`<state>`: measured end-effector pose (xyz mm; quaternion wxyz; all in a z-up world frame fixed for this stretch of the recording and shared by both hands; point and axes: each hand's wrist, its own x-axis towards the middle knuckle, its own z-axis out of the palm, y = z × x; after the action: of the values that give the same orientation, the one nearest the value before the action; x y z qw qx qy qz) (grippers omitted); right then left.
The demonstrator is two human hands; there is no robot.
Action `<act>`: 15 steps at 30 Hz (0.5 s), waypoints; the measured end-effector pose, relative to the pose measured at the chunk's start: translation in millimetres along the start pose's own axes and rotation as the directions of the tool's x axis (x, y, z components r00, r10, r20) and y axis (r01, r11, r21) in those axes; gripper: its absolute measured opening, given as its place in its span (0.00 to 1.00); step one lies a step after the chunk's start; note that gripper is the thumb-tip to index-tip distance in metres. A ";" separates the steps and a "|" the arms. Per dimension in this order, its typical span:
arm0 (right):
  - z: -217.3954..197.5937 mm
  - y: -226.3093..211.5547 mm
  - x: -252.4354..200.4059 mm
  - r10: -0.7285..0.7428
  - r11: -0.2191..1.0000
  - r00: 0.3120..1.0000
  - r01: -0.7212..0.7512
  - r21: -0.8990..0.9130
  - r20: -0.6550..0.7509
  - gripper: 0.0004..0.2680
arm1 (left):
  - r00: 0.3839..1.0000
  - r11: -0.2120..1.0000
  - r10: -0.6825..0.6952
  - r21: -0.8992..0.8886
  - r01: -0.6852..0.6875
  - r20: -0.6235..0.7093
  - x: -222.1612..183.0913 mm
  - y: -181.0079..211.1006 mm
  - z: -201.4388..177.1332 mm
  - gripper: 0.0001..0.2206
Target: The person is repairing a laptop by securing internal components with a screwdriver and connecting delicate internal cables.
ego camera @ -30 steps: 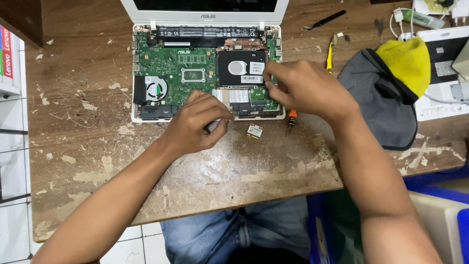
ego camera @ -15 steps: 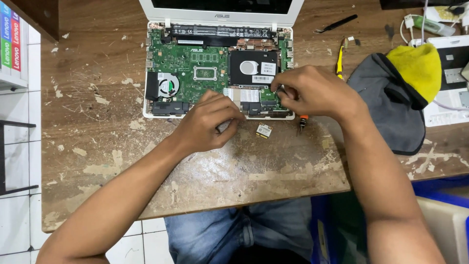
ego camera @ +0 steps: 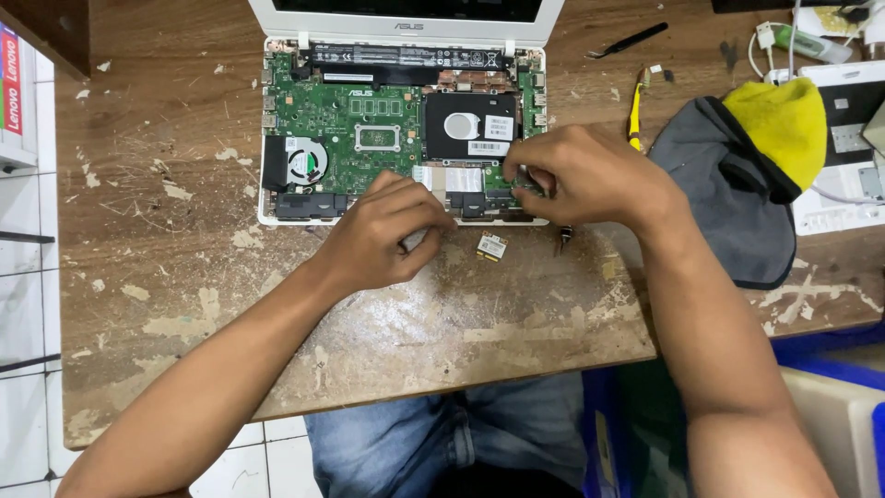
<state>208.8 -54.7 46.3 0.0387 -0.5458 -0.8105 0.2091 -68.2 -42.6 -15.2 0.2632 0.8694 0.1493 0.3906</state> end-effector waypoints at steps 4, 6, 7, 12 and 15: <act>3.2 -5.3 1.9 -0.071 0.997 0.997 0.071 0.021 0.009 0.07 | 1.000 1.000 0.003 0.018 -0.003 -0.013 -1.1 -1.5 0.1 0.04; 6.6 -3.6 3.2 -0.087 0.995 0.996 0.087 0.045 0.010 0.08 | 1.000 0.999 0.008 0.032 -0.008 -0.018 -1.3 -4.1 0.8 0.04; 6.3 -4.4 3.5 -0.098 0.994 0.995 0.097 0.048 0.014 0.09 | 0.999 0.996 0.020 0.083 -0.017 -0.037 -1.2 -4.9 0.9 0.04; 6.0 -4.5 2.8 -0.116 0.993 0.993 0.116 0.026 -0.004 0.08 | 0.999 0.962 -0.005 0.274 0.017 -0.045 -1.0 -6.6 -1.2 0.04; 8.9 -3.7 4.0 -0.104 0.995 0.995 0.103 -0.013 -0.011 0.08 | 0.999 0.913 -0.029 0.407 0.044 -0.042 -1.5 -6.2 -4.5 0.04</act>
<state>201.4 -55.0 39.0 0.0508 -0.5045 -0.8387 0.1986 -72.9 -36.8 -17.1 0.0810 0.8953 0.2482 0.3610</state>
